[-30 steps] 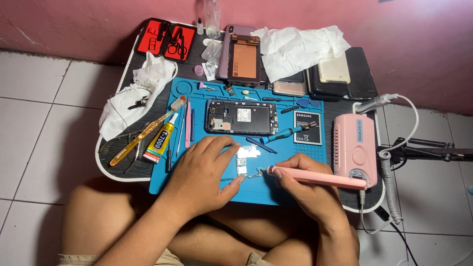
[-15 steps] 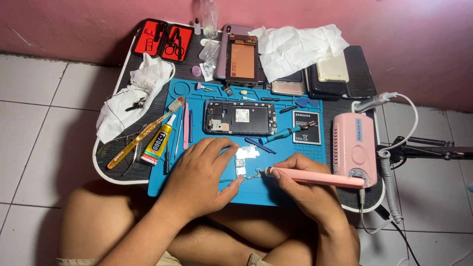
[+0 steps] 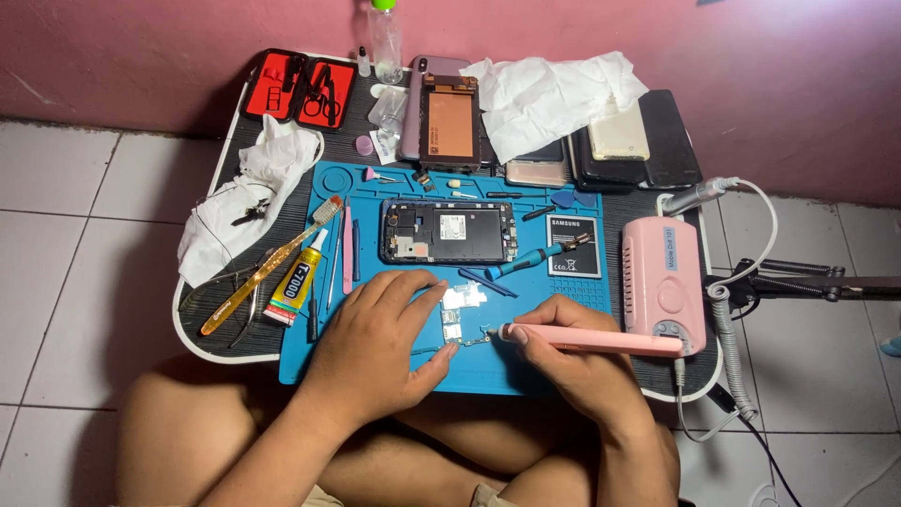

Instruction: The person uses a pink soldering iron to work on a small circuit board placed on a blue mat. They hold the board with their left hand while applying the soldering iron with their right hand to various points on the board.

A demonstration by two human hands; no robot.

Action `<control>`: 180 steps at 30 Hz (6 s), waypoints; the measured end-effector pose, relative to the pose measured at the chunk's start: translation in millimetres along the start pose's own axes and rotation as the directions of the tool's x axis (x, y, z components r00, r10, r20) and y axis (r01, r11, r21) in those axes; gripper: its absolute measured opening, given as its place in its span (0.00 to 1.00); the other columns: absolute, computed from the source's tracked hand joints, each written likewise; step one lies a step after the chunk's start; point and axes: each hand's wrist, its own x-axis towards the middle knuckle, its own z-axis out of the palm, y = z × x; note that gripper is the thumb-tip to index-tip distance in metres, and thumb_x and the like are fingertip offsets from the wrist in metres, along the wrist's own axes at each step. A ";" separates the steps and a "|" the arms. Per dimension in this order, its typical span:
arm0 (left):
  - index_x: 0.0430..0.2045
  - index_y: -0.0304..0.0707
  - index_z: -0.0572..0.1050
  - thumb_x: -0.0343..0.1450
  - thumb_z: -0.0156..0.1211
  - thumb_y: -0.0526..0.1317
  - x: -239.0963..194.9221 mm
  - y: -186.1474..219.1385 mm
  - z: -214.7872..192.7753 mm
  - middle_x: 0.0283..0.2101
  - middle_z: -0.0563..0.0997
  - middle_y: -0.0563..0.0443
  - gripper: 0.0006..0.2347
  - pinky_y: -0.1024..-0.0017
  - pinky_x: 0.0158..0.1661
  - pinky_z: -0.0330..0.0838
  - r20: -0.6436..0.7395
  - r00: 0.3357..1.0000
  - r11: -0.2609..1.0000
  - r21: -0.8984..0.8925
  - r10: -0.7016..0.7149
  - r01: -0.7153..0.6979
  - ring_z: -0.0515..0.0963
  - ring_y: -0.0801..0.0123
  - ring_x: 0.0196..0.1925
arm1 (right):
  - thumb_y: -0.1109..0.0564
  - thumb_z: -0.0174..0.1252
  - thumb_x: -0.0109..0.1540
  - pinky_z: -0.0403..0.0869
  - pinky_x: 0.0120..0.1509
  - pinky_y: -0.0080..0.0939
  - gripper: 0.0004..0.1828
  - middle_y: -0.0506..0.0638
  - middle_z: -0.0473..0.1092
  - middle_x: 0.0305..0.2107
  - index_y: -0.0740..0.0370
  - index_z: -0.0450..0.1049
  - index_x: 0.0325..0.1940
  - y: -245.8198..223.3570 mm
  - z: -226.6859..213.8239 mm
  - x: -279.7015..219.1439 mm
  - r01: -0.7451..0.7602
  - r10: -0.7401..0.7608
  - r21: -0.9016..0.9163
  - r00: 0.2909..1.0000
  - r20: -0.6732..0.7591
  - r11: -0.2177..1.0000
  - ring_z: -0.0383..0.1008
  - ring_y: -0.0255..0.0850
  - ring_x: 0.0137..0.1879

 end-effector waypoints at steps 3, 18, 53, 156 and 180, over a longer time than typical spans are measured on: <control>0.52 0.32 0.75 0.65 0.64 0.49 0.9 -0.3 0.1 0.53 0.76 0.44 0.24 0.56 0.47 0.71 -0.010 1.000 1.000 -0.001 0.007 -0.007 0.74 0.51 0.53 | 0.49 0.69 0.55 0.69 0.36 0.30 0.11 0.45 0.82 0.24 0.58 0.84 0.29 -3.0 -0.3 1.0 -0.050 0.050 -0.036 0.999 -0.014 0.998 0.75 0.31 0.31; 0.50 0.35 0.77 0.64 0.65 0.50 -4.0 0.5 -1.2 0.52 0.77 0.46 0.23 0.54 0.45 0.72 -0.040 0.999 0.999 -0.034 0.017 -0.018 0.76 0.52 0.53 | 0.54 0.63 0.59 0.72 0.40 0.36 0.09 0.50 0.82 0.24 0.60 0.76 0.27 -16.7 -0.9 -3.3 -0.187 0.187 0.000 0.982 0.007 0.982 0.77 0.35 0.31; 0.47 0.36 0.76 0.63 0.71 0.54 16.0 3.4 -11.9 0.52 0.75 0.47 0.25 0.53 0.49 0.73 0.209 0.970 0.992 0.035 -0.124 0.119 0.72 0.52 0.56 | 0.49 0.64 0.61 0.73 0.35 0.34 0.16 0.54 0.81 0.23 0.59 0.72 0.23 -11.3 1.6 -4.6 -0.062 0.056 0.183 0.998 0.038 0.981 0.81 0.38 0.32; 0.54 0.41 0.75 0.64 0.66 0.53 22.6 -11.5 -3.3 0.54 0.75 0.49 0.26 0.53 0.50 0.64 0.189 0.981 0.999 -0.006 0.042 -0.042 0.68 0.49 0.62 | 0.48 0.67 0.55 0.76 0.33 0.31 0.08 0.41 0.87 0.30 0.51 0.85 0.33 17.1 3.8 -4.1 0.165 -0.166 -0.224 0.986 0.012 0.961 0.83 0.30 0.30; 0.55 0.41 0.74 0.65 0.64 0.53 22.6 -12.7 -5.6 0.55 0.74 0.48 0.26 0.52 0.50 0.63 0.226 0.973 0.999 -0.017 0.039 -0.036 0.67 0.49 0.62 | 0.46 0.65 0.56 0.75 0.33 0.31 0.10 0.43 0.87 0.29 0.52 0.85 0.31 12.3 3.6 -5.9 0.121 -0.122 -0.220 0.992 0.010 0.968 0.82 0.30 0.30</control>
